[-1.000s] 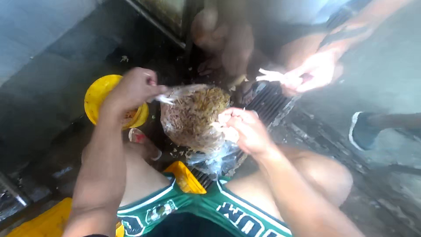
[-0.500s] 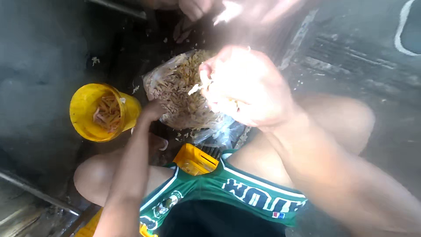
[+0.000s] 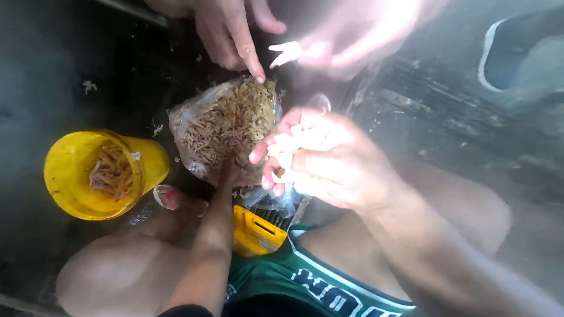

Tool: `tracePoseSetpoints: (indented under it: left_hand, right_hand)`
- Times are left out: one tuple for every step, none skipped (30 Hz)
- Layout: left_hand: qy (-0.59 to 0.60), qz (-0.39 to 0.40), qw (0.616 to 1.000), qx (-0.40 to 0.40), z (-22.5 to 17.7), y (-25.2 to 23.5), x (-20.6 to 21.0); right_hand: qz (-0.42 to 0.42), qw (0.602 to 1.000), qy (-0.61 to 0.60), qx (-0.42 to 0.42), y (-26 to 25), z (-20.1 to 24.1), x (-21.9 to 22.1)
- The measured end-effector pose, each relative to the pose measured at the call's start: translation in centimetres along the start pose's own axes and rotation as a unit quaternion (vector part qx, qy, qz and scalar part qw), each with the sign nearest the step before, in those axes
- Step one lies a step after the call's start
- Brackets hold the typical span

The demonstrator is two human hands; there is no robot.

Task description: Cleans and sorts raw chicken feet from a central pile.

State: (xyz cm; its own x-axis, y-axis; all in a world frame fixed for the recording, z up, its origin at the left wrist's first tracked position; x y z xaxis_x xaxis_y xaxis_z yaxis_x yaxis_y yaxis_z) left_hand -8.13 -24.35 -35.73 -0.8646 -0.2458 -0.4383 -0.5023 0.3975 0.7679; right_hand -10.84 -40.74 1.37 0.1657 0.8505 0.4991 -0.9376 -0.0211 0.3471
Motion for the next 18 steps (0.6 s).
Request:
tracePoseSetpoints:
  left_hand:
    - [-0.019, -0.028, 0.999, 0.022, 0.0, 0.2, 0.0]
    - [-0.049, -0.062, 0.996, 0.046, -0.2, 0.2, -0.1]
    - [-0.078, -0.045, 0.995, 0.04, -1.2, 1.0, -0.9]
    - [-0.113, -0.013, 0.993, 0.024, -2.5, 2.2, -1.9]
    - [-0.146, 0.012, 0.989, 0.007, -3.6, 3.3, -2.8]
    - [-0.17, 0.023, 0.985, -0.005, -4.2, 4.0, -3.2]
    - [-0.185, 0.025, 0.982, -0.01, -4.8, 4.7, -3.6]
    - [-0.188, 0.024, 0.982, -0.011, -5.4, 5.6, -4.2]
    - [-0.186, 0.023, 0.982, -0.009, -5.7, 6.3, -4.5]
    - [-0.183, 0.029, 0.983, -0.014, -5.7, 6.7, -4.5]
    - [-0.18, 0.035, 0.983, -0.015, -5.2, 6.7, -4.3]
    - [-0.171, 0.036, 0.985, -0.012, -4.3, 6.2, -3.8]
    - [-0.16, 0.041, 0.986, -0.01, -3.5, 6.1, -3.3]
    - [-0.152, 0.046, 0.987, 0.0, -2.9, 6.3, -3.1]
    - [-0.144, 0.044, 0.988, 0.017, -2.3, 6.5, -3.2]
    - [-0.148, 0.046, 0.987, 0.028, -1.9, 6.9, -3.6]
    - [-0.159, 0.048, 0.986, 0.031, -1.4, 7.0, -4.1]
    - [-0.169, 0.051, 0.984, 0.026, -0.6, 6.8, -4.7]
  right_hand:
    - [0.005, 1.0, 0.011, 0.009, -0.2, -0.1, 0.1]
    - [0.011, 0.999, 0.024, 0.018, -0.3, -0.2, 0.4]
    - [0.017, 0.999, 0.034, 0.027, -0.4, -0.3, 0.7]
    - [0.024, 0.998, 0.042, 0.038, -0.4, -0.6, 0.9]
    - [0.032, 0.997, 0.048, 0.046, -0.4, -0.8, 1.2]
    - [0.035, 0.996, 0.055, 0.056, -0.4, -1.2, 1.3]
    - [0.033, 0.995, 0.064, 0.068, -0.5, -1.5, 1.5]
    - [0.027, 0.994, 0.073, 0.078, -0.6, -1.7, 1.5]
    - [0.021, 0.993, 0.081, 0.086, -0.8, -2.0, 1.6]
    - [0.014, 0.992, 0.088, 0.094, -0.9, -2.3, 1.7]
    - [0.011, 0.991, 0.094, 0.099, -0.9, -2.5, 1.7]
    - [0.009, 0.99, 0.099, 0.102, -1.0, -2.7, 1.7]
    - [0.008, 0.989, 0.103, 0.105, -0.9, -2.9, 1.8]
    - [0.011, 0.989, 0.105, 0.107, -0.8, -3.1, 1.9]
    - [0.014, 0.988, 0.106, 0.11, -0.8, -3.2, 2.0]
    - [0.02, 0.988, 0.103, 0.113, -0.8, -3.3, 2.2]
    - [0.029, 0.988, 0.097, 0.115, -0.8, -3.2, 2.5]
    - [0.039, 0.988, 0.089, 0.118, -0.7, -3.2, 2.7]
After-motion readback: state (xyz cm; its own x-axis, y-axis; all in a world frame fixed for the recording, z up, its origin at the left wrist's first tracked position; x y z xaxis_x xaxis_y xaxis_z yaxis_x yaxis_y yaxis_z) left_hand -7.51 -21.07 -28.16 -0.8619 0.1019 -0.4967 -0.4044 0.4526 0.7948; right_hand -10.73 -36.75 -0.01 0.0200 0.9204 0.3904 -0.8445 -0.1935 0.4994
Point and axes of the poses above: each hand's wrist, its own y-axis away from the middle knuckle, its own x-axis out of the palm, z = x × y, the point moved 7 cm from there along -y, towards the middle knuckle, and after that the axes turned 5 degrees about x, right-handed, at the moved point
